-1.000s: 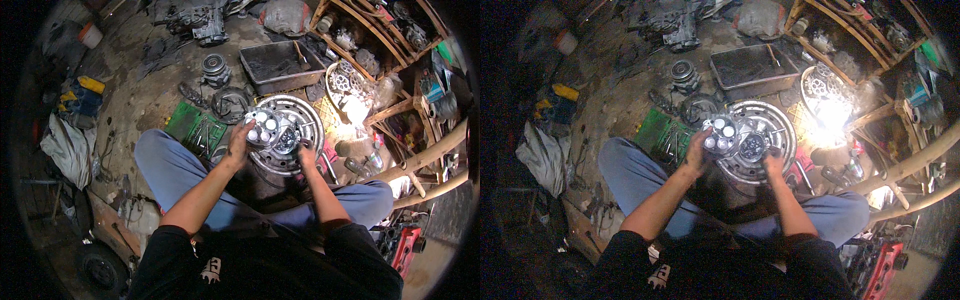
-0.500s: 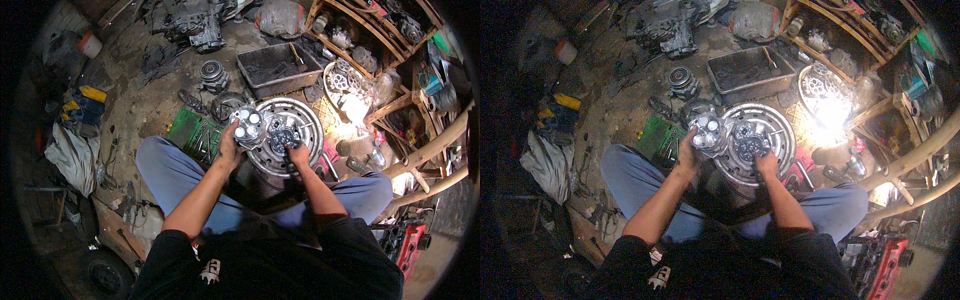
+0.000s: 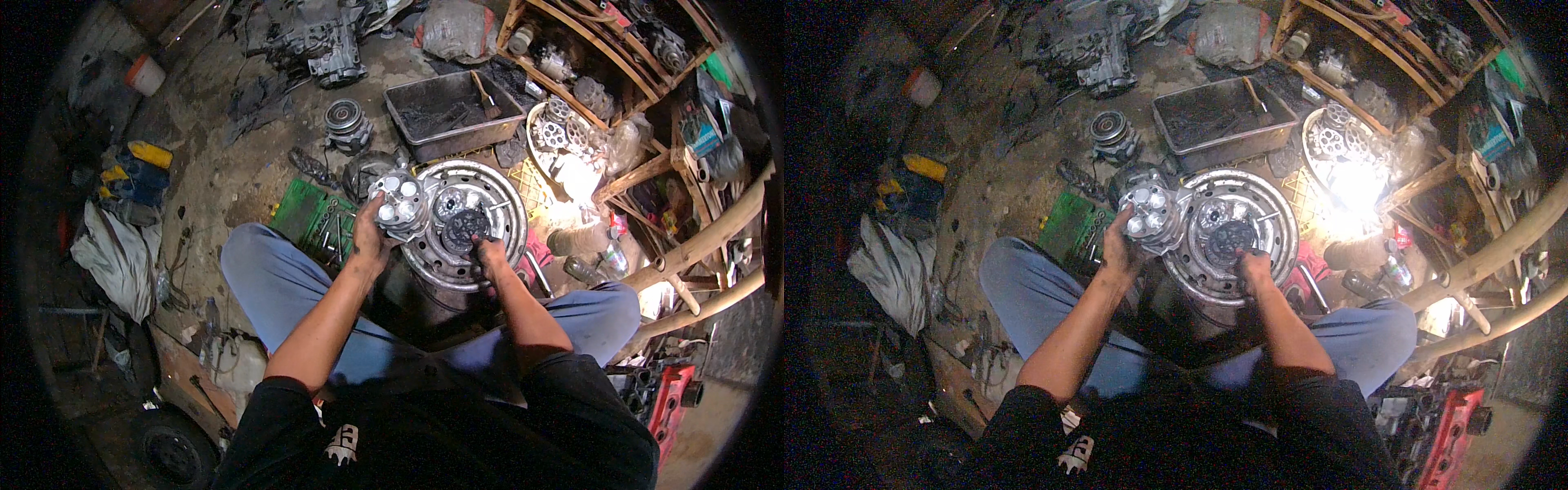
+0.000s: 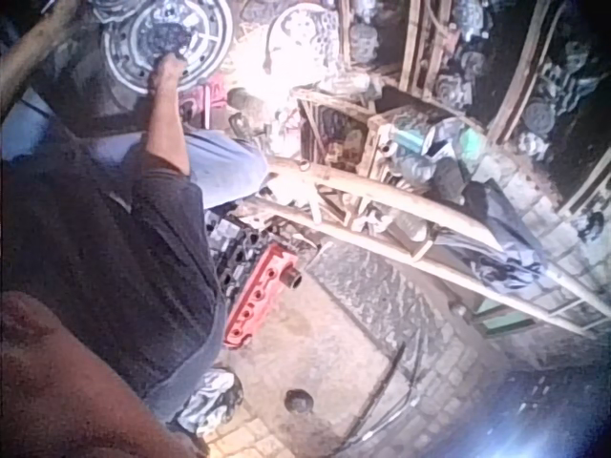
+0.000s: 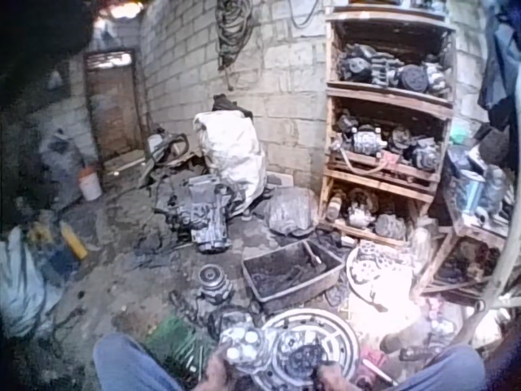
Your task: The person sits on the floor and assembles a mechanical component, likely a water pump, onto a metal rim. They place the part, align it, and use a ratchet to tighten bolts, securing the assembly.
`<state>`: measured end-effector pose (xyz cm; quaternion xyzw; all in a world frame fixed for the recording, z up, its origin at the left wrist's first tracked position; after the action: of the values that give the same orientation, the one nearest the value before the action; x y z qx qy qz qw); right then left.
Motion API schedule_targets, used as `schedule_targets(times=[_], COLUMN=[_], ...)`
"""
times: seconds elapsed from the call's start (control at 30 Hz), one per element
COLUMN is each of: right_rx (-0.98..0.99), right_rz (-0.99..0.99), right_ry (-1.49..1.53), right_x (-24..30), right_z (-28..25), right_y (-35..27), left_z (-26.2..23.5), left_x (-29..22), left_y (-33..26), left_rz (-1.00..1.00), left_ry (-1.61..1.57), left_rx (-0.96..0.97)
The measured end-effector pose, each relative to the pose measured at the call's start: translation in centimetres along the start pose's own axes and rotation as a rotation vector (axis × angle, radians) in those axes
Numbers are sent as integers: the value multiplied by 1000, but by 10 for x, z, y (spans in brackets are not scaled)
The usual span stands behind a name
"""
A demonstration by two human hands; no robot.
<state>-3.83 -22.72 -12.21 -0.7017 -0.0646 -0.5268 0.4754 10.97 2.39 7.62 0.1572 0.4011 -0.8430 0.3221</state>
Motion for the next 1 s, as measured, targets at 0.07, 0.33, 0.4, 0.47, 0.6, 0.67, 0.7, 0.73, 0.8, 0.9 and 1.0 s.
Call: schedule_targets(times=[0.07,0.33,0.4,0.47,0.6,0.67,0.7,0.73,0.8,0.9,1.0], right_rx=[-36,-182,-205,-151,-141,-134,-158,-178,-203,-146,-215], right_rz=[18,-270,-319,-320,-284,-302,-300,-298,-339,-387,-525], right_ry=[79,-147,-191,71,144,52,-11,-73,-157,-241,-471], right_x=[5,40,58,67,63,58,45,32,9,13,56], right_z=[-2,-37,-42,-41,-36,-35,-45,-53,-88,-79,-51], right_y=[-6,-6,-5,-1,-4,-3,9,24,61,68,29], left_z=[4,5,5,3,-2,-6,-5,-4,12,10,-6], left_x=[1,3,4,8,12,13,14,14,20,17,10], left_y=[3,1,3,7,15,16,17,17,22,18,10], left_rz=[7,-13,-21,-39,-46,-43,-45,-44,-66,-56,-25], left_ry=[-4,12,3,-10,-43,-39,-35,-31,-26,-19,-9], left_rx=[33,-42,-36,-12,20,24,32,38,78,51,-18])
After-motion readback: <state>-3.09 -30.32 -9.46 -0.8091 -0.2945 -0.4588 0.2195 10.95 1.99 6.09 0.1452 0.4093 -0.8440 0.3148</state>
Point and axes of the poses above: each hand's wrist, its own y-axis towards the middle knuckle, its own z-axis out of the palm, x = y × z, the point moved 10 cm from there along y, towards the middle knuckle, and after that the axes turned 9 degrees about -z, right-handed, at the moved point
